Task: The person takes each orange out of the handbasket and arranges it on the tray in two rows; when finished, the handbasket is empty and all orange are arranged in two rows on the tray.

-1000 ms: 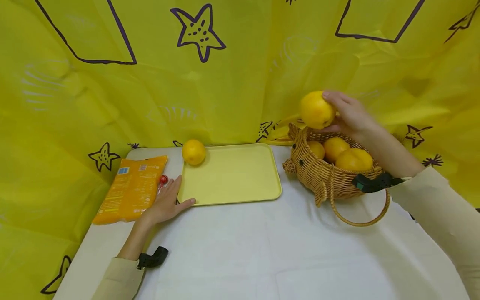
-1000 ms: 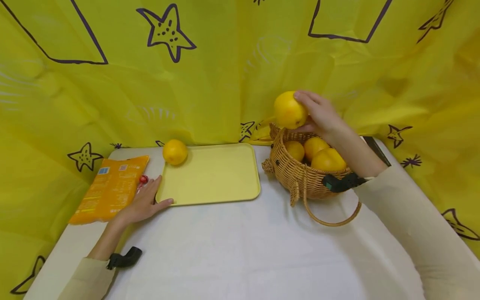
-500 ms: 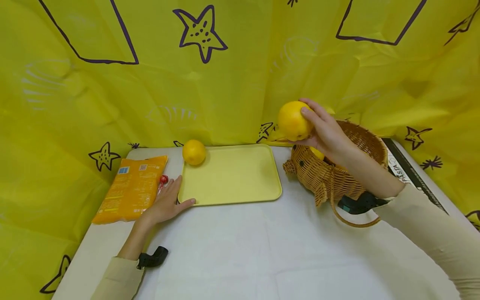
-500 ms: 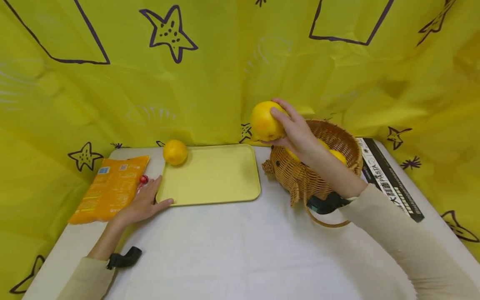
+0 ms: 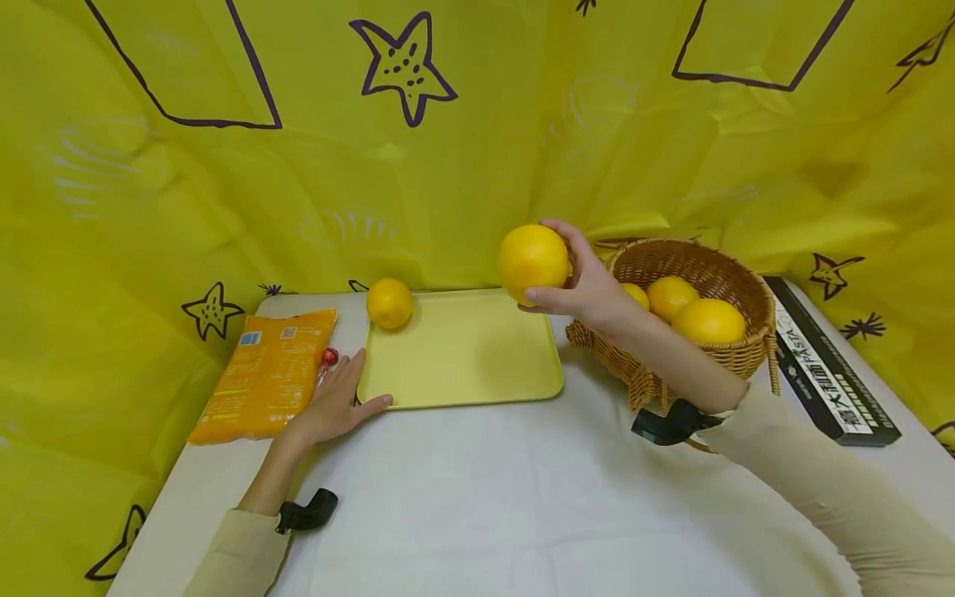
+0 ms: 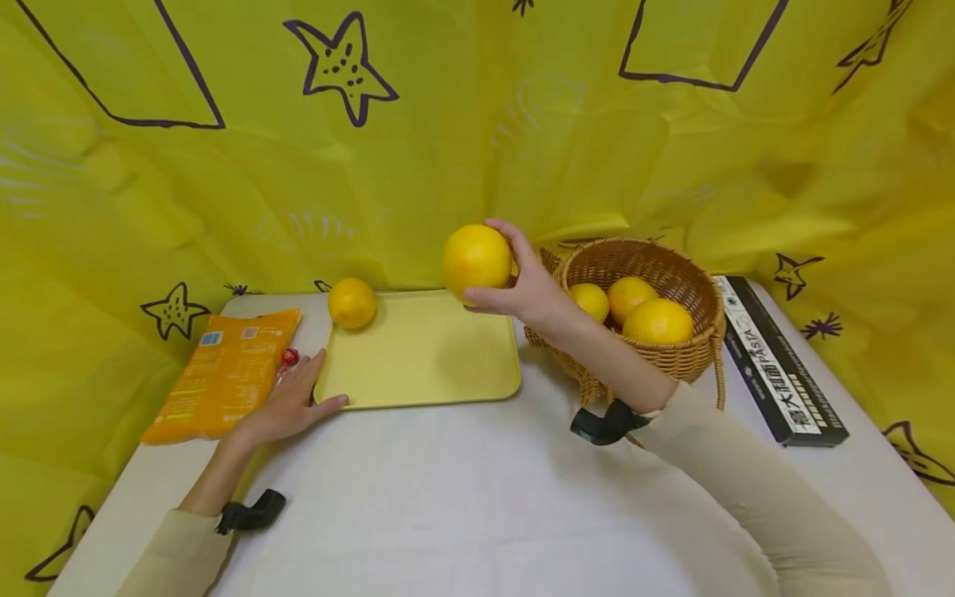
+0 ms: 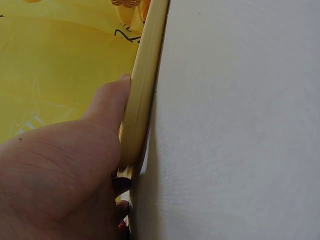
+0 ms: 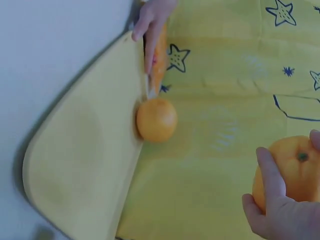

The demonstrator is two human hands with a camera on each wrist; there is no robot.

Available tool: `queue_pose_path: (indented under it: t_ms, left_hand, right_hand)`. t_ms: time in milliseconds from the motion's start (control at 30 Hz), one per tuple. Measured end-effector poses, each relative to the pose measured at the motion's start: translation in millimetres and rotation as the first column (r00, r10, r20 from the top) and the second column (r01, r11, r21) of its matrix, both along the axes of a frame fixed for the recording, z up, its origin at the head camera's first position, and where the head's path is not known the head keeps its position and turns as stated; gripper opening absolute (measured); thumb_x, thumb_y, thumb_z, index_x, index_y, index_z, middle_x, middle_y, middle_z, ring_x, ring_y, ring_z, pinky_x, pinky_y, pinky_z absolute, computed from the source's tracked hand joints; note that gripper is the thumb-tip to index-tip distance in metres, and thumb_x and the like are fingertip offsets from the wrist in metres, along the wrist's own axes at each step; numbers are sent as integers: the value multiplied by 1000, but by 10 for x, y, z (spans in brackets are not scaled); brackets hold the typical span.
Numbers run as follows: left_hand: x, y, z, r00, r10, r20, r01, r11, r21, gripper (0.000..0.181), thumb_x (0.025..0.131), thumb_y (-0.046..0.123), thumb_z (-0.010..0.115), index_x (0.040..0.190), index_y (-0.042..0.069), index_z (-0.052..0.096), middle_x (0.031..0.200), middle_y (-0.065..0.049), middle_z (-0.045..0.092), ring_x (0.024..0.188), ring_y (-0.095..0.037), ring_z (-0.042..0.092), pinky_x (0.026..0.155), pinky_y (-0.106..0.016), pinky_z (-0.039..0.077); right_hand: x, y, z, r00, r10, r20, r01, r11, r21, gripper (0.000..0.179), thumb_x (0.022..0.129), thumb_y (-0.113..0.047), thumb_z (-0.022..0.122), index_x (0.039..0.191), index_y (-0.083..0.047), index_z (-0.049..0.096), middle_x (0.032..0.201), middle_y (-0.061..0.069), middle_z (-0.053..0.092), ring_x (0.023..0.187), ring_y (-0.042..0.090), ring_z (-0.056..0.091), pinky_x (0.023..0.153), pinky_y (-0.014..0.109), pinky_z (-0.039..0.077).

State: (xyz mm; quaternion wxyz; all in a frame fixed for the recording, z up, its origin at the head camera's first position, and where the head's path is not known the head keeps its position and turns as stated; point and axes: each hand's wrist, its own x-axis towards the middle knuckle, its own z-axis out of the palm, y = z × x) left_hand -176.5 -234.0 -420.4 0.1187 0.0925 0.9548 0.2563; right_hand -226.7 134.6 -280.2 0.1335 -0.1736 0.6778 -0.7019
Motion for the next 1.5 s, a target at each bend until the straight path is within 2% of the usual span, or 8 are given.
queue_pose_path:
  t_ms: [167,300,400,600,800,1000,1267,1500]
  left_hand:
    - [-5,-13,-13,1000,-2,-9,2,1000,4,99,93,56,53,154,-4,4,161,-27,6,148,-49,1,119,-64,3]
    - [-3,-11,-25,1000,-5,-11,5,1000,13,99,92,56,54,154,-4,4,161,-26,6,148,-48,2,119,-64,3]
    - [-5,-11,-34,1000,-3,-10,3,1000,16,100,92,56,55,154,-4,4,161,-26,6,148,-48,2,119,-64,4]
    - [-15,-4,-32,1000,-7,-9,7,1000,7,101,92,57,55,154,-4,4,162,-26,6,149,-47,0,119,-63,2]
    - [-31,-14,-24,1000,-3,-7,3,1000,-1,101,92,57,54,154,-4,4,162,-25,5,149,-46,0,120,-62,2]
    - [-10,-15,-5,1000,3,1,-3,1000,0,101,91,58,54,154,-3,4,162,-26,5,149,-46,0,120,-63,2]
    - [-12,-20,-29,1000,9,10,-9,1000,-2,102,91,59,54,155,-2,2,162,-24,4,150,-45,-1,120,-62,1]
    - [-20,-13,-30,1000,1,-4,-1,1000,-4,102,91,59,54,154,-3,3,162,-25,5,149,-46,0,120,-62,1]
  right_hand:
    - [54,-210,-159,998,24,-60,-20,998,59,86,85,4,66,151,-26,20,155,2,20,119,35,50,84,40,60]
    - [72,-335,-261,996,70,-50,-70,997,17,81,87,3,64,150,-27,23,153,5,21,120,40,52,86,45,58]
    - [52,-405,-303,995,98,-27,-99,995,-19,82,85,6,64,149,-26,24,152,7,22,119,43,53,88,47,57]
    - [9,-484,-353,992,122,-25,-122,992,-19,92,78,12,61,151,-25,19,153,7,18,122,43,48,90,46,56]
    - [-12,-535,-404,988,143,-56,-143,990,-1,89,80,11,61,151,-24,21,154,7,20,123,45,49,89,46,57]
    - [2,-591,-470,982,118,-150,-102,988,114,84,80,6,66,149,-21,27,152,10,27,119,43,51,88,43,58]
    - [-85,-695,-614,977,36,-213,1,985,170,81,77,1,70,145,-23,33,151,9,31,122,40,51,90,45,57]
    - [-170,-774,-749,961,40,-273,22,975,222,82,76,2,72,146,-18,32,152,10,31,126,36,48,100,51,49]
